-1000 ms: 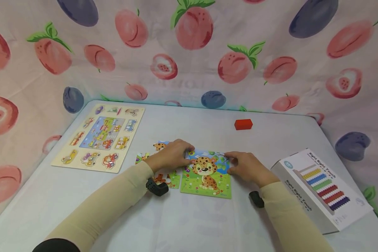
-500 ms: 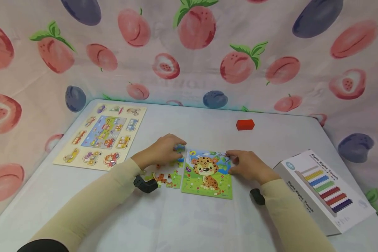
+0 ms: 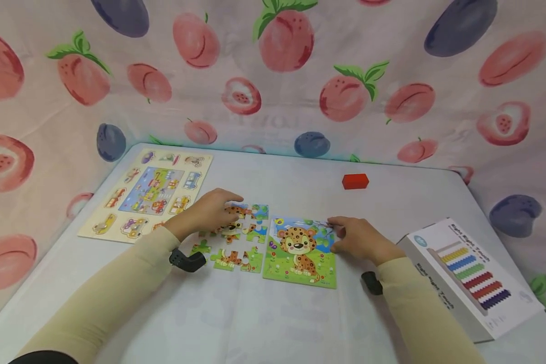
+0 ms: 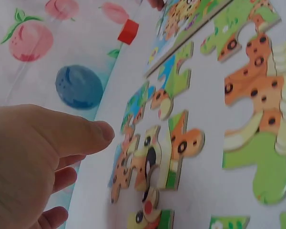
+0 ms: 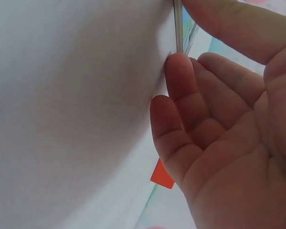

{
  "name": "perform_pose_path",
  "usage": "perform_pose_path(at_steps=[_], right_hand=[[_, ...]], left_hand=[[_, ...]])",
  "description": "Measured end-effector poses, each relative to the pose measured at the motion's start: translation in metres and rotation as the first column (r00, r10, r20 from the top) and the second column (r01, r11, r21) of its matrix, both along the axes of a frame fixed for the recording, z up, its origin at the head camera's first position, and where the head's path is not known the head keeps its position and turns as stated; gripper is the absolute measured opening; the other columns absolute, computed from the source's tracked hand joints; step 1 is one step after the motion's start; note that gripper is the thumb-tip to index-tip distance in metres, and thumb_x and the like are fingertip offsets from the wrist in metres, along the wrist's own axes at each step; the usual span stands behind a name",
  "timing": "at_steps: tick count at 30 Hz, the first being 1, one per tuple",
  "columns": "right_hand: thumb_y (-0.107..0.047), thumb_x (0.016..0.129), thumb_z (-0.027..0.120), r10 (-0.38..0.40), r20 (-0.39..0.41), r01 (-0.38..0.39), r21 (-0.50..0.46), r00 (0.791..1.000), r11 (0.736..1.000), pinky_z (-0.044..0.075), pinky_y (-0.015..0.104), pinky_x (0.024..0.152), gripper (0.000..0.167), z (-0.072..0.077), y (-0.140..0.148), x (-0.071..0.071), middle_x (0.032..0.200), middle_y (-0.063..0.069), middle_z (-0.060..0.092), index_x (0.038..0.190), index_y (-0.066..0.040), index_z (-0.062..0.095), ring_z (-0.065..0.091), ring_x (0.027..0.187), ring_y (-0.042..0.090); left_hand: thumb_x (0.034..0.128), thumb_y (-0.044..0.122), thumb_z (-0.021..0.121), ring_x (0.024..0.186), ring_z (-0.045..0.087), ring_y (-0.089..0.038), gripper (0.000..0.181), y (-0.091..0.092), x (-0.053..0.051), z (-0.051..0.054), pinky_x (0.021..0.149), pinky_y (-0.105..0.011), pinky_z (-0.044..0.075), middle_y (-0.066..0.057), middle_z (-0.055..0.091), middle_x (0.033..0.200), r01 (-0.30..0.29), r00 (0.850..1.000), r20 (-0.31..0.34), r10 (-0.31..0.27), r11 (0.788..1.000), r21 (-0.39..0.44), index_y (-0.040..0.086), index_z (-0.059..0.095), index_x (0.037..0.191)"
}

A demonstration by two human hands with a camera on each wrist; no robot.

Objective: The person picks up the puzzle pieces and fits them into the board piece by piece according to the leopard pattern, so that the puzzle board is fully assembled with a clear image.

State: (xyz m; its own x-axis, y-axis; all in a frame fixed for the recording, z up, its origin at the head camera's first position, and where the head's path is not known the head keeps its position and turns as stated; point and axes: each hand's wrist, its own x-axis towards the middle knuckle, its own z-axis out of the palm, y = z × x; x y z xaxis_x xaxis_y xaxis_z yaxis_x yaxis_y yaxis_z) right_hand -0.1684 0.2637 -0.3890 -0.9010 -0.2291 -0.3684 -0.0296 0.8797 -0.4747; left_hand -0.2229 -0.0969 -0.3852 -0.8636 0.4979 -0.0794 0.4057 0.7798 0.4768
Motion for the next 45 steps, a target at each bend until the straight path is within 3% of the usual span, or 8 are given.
perform_pose_path(at_steps=[8,20,30,45], right_hand=[[-0.021,0.084,0.082,-0.033,0.019,0.033,0.0,0.999,0.999,0.051,0.053,0.089,0.074,0.0,-0.001,0.001,0.125,0.023,0.059,0.148,-0.007,0.047,0.053,0.114,0.04],[-0.021,0.084,0.081,-0.028,0.01,0.028,-0.013,1.0,1.0,0.05,0.054,0.09,0.073,0.0,-0.001,0.003,0.125,0.023,0.059,0.148,-0.007,0.048,0.053,0.114,0.04],[-0.021,0.085,0.081,-0.018,0.0,0.018,-0.013,1.0,1.0,0.05,0.054,0.09,0.072,0.0,0.0,0.002,0.123,0.021,0.06,0.148,-0.007,0.048,0.054,0.112,0.039],[-0.023,0.084,0.081,-0.02,0.002,0.02,-0.011,1.0,1.0,0.049,0.054,0.091,0.074,-0.002,0.002,0.002,0.123,0.02,0.06,0.148,-0.008,0.048,0.054,0.112,0.038]], left_hand=[[0.0917,0.013,0.065,0.131,0.047,-0.032,0.044,-0.015,-0.006,-0.005,0.096,-0.046,0.042,-0.012,0.058,0.138,-0.048,0.999,0.024,0.048,0.999,-0.01,0.011,0.064,0.135],[0.0942,0.017,0.068,0.133,0.046,-0.033,0.043,-0.018,-0.013,-0.018,0.105,-0.048,0.04,-0.011,0.059,0.138,-0.092,0.992,0.095,0.088,0.995,0.035,0.01,0.063,0.136],[0.0949,0.019,0.069,0.135,0.045,-0.033,0.043,-0.015,-0.017,-0.019,0.111,-0.048,0.033,-0.011,0.058,0.139,-0.077,0.993,0.086,0.077,0.997,0.005,0.01,0.062,0.136],[0.0948,0.025,0.069,0.13,0.05,-0.031,0.039,-0.013,-0.021,-0.02,0.11,-0.046,0.036,-0.01,0.063,0.133,-0.068,0.997,0.038,0.07,0.996,-0.056,0.01,0.067,0.131]])
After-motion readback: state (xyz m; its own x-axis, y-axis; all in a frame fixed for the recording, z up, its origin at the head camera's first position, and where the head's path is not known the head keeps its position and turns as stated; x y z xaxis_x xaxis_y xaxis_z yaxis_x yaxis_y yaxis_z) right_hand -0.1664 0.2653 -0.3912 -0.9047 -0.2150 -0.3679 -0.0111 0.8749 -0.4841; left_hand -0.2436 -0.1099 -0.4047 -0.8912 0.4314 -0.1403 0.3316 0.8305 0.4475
